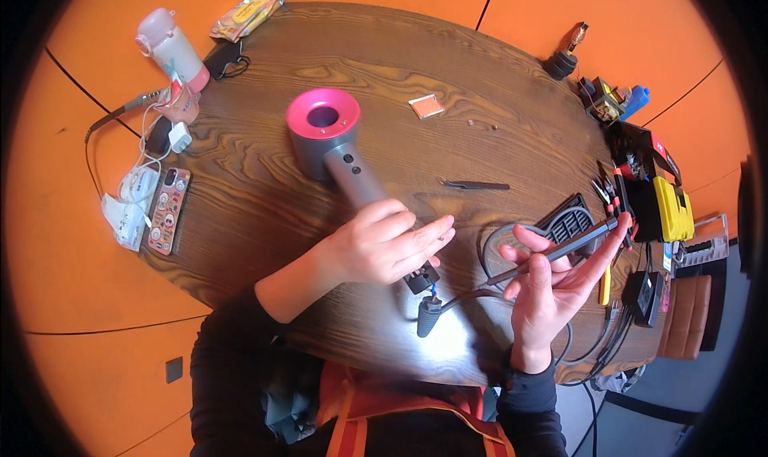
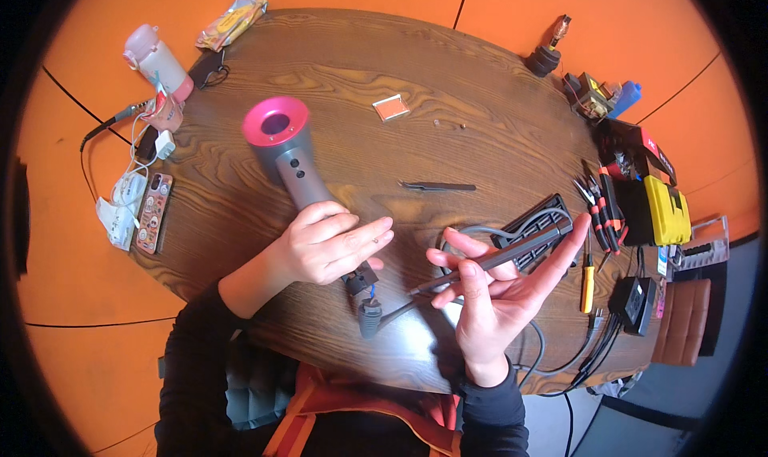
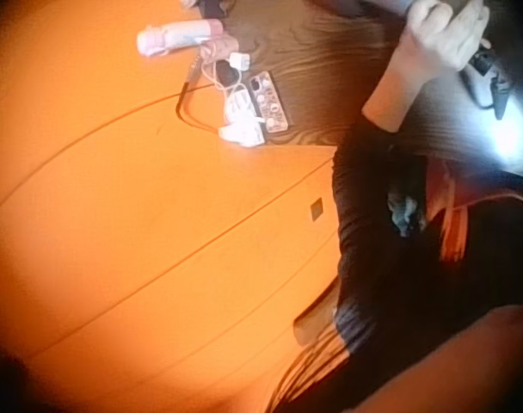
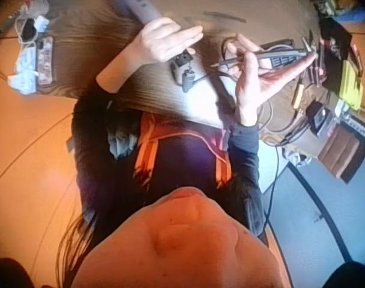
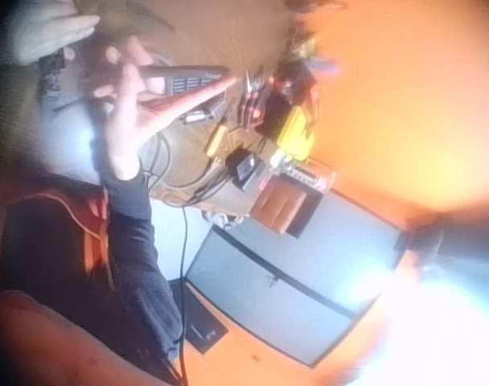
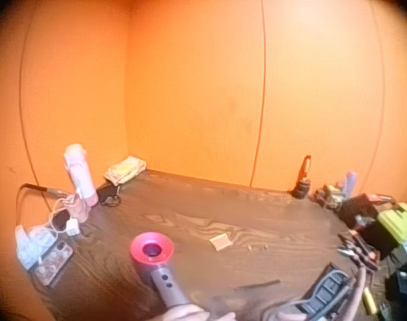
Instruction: The person assembles a hair dryer by attaching the power cord, inserting screws into the body, and securing the cord with a metal clamp. The person then wraps the cord around the handle.
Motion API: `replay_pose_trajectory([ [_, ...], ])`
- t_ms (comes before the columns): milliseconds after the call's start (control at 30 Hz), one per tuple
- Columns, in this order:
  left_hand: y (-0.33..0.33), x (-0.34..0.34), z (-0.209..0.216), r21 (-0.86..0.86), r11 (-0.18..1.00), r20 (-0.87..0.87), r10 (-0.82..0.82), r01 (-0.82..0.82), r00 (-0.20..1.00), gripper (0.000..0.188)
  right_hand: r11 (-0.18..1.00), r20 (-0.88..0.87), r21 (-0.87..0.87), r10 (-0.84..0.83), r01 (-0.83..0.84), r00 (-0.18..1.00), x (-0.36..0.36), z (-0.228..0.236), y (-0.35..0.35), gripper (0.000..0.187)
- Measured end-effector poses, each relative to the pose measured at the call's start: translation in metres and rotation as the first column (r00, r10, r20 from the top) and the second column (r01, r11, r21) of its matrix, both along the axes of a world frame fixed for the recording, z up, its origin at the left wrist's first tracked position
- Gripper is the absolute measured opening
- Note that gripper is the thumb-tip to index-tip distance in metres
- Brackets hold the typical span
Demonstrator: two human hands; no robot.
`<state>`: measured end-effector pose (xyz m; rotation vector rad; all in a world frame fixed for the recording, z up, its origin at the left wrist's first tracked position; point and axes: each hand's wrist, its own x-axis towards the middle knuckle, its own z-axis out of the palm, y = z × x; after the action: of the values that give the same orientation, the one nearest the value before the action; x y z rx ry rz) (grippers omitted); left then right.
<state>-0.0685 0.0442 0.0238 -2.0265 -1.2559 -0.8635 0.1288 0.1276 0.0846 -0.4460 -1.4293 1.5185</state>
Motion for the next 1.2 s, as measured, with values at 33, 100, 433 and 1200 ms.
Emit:
replay_pose_trajectory([
  [33, 0.0, 0.001, 0.0, 0.002, 1.0, -0.001, 0.0, 0.0, 1.0, 0.032, 1.0, 0.017, 0.014, -0.023, 0.023, 1.0, -0.001, -0.001, -0.001, 0.096],
  [100, -0.001, 0.003, 0.0, -0.007, 1.0, 0.009, 0.004, -0.004, 1.0, 0.031, 0.998, 0.038, 0.042, -0.051, 0.05, 0.998, -0.004, -0.003, -0.004, 0.096],
  [433, -0.001, 0.01, -0.002, 0.034, 0.999, 0.042, 0.014, -0.016, 0.999, 0.028, 0.984, -0.125, 0.153, -0.071, 0.09, 0.99, -0.011, -0.013, -0.005, 0.082],
  [1200, 0.0, 0.009, -0.005, 0.048, 0.999, 0.073, -0.028, 0.025, 0.997, 0.014, 0.971, -0.19, 0.219, -0.058, 0.1, 0.98, -0.007, -0.041, -0.015, 0.033],
])
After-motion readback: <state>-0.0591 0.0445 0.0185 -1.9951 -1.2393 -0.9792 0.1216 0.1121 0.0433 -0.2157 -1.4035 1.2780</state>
